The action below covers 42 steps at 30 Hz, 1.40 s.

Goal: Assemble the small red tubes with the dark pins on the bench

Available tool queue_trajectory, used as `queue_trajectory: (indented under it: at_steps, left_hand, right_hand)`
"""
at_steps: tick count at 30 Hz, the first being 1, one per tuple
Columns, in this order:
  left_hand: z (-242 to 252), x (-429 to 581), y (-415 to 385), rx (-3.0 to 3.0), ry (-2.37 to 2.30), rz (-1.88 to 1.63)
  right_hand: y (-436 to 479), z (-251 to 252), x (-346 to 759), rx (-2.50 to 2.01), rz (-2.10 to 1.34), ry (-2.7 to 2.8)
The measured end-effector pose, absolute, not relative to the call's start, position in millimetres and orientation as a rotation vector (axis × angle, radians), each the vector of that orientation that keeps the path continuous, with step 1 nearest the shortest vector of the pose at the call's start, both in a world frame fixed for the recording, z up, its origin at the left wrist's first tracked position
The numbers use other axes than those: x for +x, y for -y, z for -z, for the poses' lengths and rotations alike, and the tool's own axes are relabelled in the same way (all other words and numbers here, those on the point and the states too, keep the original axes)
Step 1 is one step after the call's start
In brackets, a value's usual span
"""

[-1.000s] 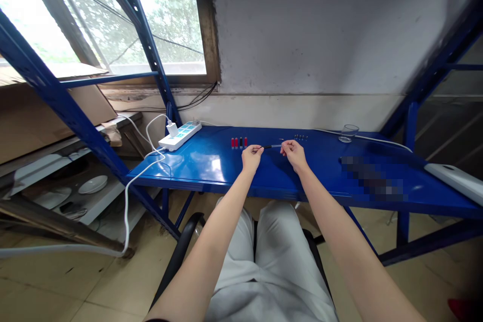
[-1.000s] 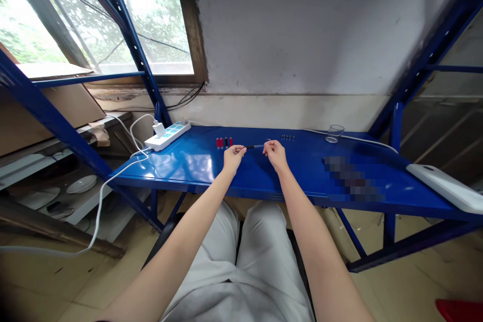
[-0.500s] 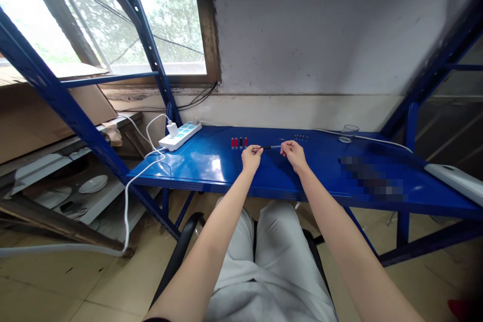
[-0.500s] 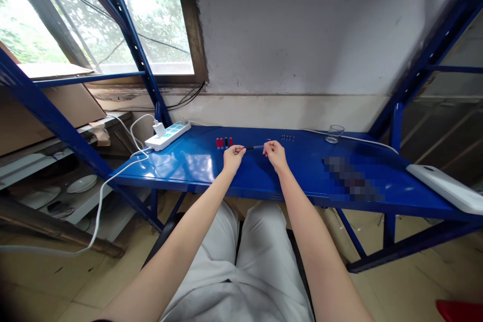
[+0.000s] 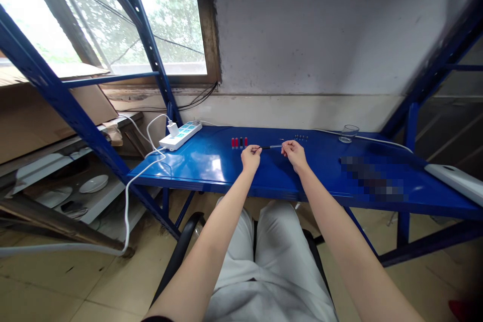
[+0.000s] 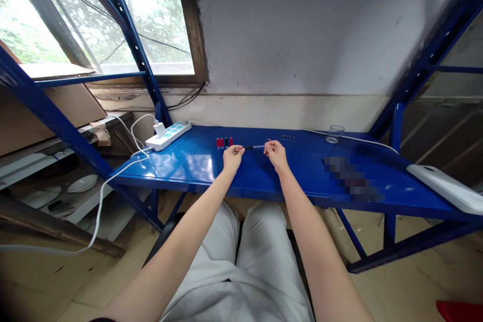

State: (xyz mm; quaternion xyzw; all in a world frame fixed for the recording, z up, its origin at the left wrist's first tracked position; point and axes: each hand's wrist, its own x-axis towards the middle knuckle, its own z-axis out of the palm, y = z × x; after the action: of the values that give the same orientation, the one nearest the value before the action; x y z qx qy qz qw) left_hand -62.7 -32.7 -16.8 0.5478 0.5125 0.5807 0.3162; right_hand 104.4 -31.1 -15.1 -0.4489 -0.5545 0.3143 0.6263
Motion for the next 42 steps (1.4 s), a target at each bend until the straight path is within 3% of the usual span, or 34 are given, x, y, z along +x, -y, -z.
queue_trajectory:
  at_steps: [18, 42]
  left_hand:
    - [6.2, -63.9, 42.1, 1.2, -1.072, -1.456]
    - [11.3, -62.3, 35.1, 1.27, -1.119, -1.498]
  right_hand:
    - [28.1, 16.2, 106.3, -0.98, -0.962, 1.107]
    - [25.8, 20.0, 108.0, -1.025, -0.889, 1.177]
